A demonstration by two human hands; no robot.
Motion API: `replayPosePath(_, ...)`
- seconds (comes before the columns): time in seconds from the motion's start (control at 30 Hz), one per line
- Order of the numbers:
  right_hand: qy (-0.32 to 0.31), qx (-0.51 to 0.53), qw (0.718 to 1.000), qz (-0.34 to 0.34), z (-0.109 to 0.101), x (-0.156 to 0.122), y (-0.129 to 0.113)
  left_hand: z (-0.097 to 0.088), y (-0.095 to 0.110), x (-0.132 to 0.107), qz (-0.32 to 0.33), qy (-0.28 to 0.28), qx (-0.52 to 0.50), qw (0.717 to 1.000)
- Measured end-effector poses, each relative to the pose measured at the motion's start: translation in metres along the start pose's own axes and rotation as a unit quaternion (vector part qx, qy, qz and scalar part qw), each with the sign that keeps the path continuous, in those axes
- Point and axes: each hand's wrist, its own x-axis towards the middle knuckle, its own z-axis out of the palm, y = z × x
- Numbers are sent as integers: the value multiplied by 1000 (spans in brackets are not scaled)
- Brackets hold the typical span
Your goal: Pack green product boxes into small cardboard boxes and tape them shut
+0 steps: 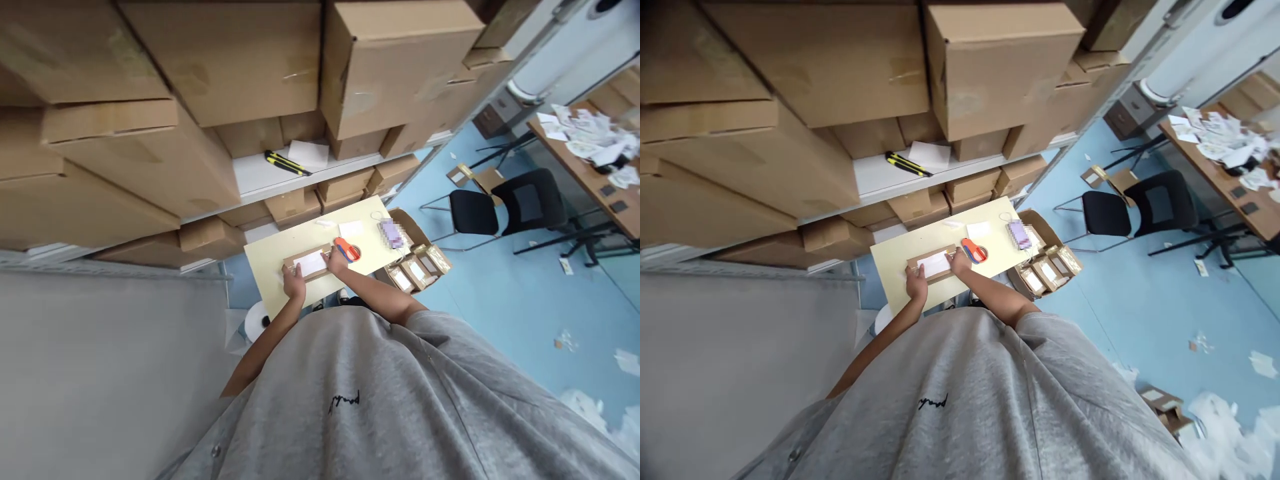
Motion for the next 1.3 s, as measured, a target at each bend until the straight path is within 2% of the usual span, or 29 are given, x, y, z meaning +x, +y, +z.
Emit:
replayPosePath(0.13, 33, 25, 999, -7, -25, -16, 10, -10, 21, -15, 45, 8, 28, 999)
replayPosePath(0.3, 95, 99, 990, -22, -81, -40, 32, -15, 79, -39, 113, 8, 46, 993)
replayPosePath(0.4, 142, 155, 978, -9, -124, -54, 59, -1, 125, -59, 179, 8, 62, 982)
replayPosePath(0.5, 193, 204, 960, 12, -169, -71, 105, 29, 173, -93, 248, -6, 79, 966)
replayPosePath(0.6, 242, 243, 939, 34, -210, -94, 168, 75, 214, -140, 294, -41, 92, 951)
replayPosePath(0.7, 278, 263, 921, 78, -243, -121, 241, 133, 244, -195, 323, -79, 106, 937)
replayPosePath(0.8, 295, 273, 905, 139, -264, -144, 317, 200, 259, -247, 356, -114, 116, 920)
replayPosePath(0.93, 298, 292, 885, 205, -272, -158, 407, 289, 265, -294, 415, -186, 106, 884)
replayPosePath(1.03, 327, 311, 858, 246, -267, -154, 462, 351, 268, -311, 431, -221, 132, 865)
replayPosePath(1.13, 345, 332, 837, 264, -260, -139, 509, 411, 273, -317, 424, -265, 186, 846)
replayPosePath(1.3, 305, 378, 808, 333, -238, -87, 583, 524, 273, -305, 391, -309, 276, 822)
